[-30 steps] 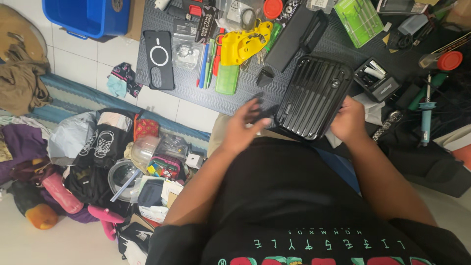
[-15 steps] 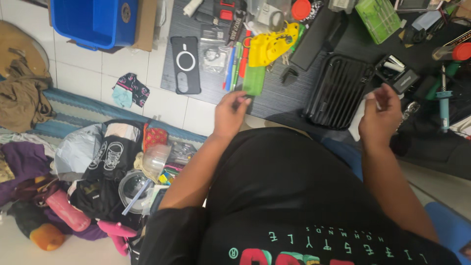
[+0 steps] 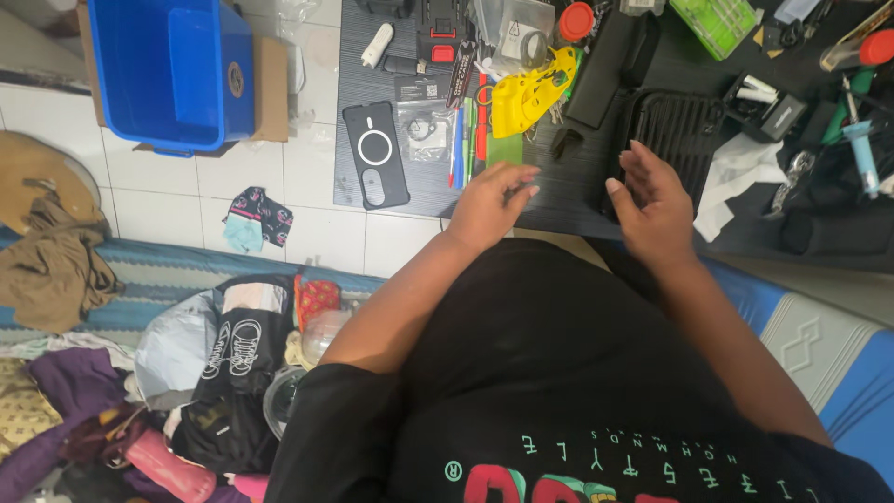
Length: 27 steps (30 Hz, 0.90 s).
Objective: The person wipes the inside of a blue plastic bin with a cloth and then organizes electronic parts, wires, and a battery into a small black case on a cluttered desk.
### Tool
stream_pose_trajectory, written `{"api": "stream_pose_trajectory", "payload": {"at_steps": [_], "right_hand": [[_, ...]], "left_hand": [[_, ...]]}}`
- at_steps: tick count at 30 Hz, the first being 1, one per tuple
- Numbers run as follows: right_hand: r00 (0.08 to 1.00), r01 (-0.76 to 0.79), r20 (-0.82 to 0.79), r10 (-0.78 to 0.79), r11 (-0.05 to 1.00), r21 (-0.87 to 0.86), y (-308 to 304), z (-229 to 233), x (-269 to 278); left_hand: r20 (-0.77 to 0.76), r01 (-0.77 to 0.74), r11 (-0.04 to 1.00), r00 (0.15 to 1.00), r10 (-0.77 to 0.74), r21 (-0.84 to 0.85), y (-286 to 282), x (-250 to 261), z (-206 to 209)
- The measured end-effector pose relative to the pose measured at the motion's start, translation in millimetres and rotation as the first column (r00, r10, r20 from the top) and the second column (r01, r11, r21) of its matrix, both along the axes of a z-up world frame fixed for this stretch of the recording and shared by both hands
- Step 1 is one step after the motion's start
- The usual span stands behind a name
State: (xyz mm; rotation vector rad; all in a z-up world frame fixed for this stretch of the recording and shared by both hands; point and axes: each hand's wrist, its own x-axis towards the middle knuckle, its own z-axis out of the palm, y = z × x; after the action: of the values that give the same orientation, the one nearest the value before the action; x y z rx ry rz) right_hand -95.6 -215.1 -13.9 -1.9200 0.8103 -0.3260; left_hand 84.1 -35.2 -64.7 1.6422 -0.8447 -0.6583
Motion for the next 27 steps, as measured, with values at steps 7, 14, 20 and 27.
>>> {"api": "stream_pose_trajectory", "payload": {"at_steps": [7,14,20,27], "right_hand": [[0.993,0.115,-0.014,-0.114,0.993,0.035,4.4,-4.1,-17.0],[0.99,0.141,-0.001,-0.141,0.99,0.011,7.2,-8.1,-27.9],[0.988,0.154,-0.014,-0.154,0.988,-0.02,11.5,-2.0,-32.2],[0.982,0.187,-0.016,-0.187,0.982,-0.016,13.5,2.7,-36.5]], "left_hand": [[0.249,-0.476,0.86,0.869,0.428,0.183,24.6,56.6,-37.9],[0.549,-0.375,0.714,0.835,-0.016,0.591,17.9,164.5,-39.8],[0.54,-0.294,0.587,0.786,-0.301,0.755,-3.6,186.1,-61.8],[0.562,-0.251,0.601,0.719,-0.409,0.759,-3.8,189.3,-74.2]]}}
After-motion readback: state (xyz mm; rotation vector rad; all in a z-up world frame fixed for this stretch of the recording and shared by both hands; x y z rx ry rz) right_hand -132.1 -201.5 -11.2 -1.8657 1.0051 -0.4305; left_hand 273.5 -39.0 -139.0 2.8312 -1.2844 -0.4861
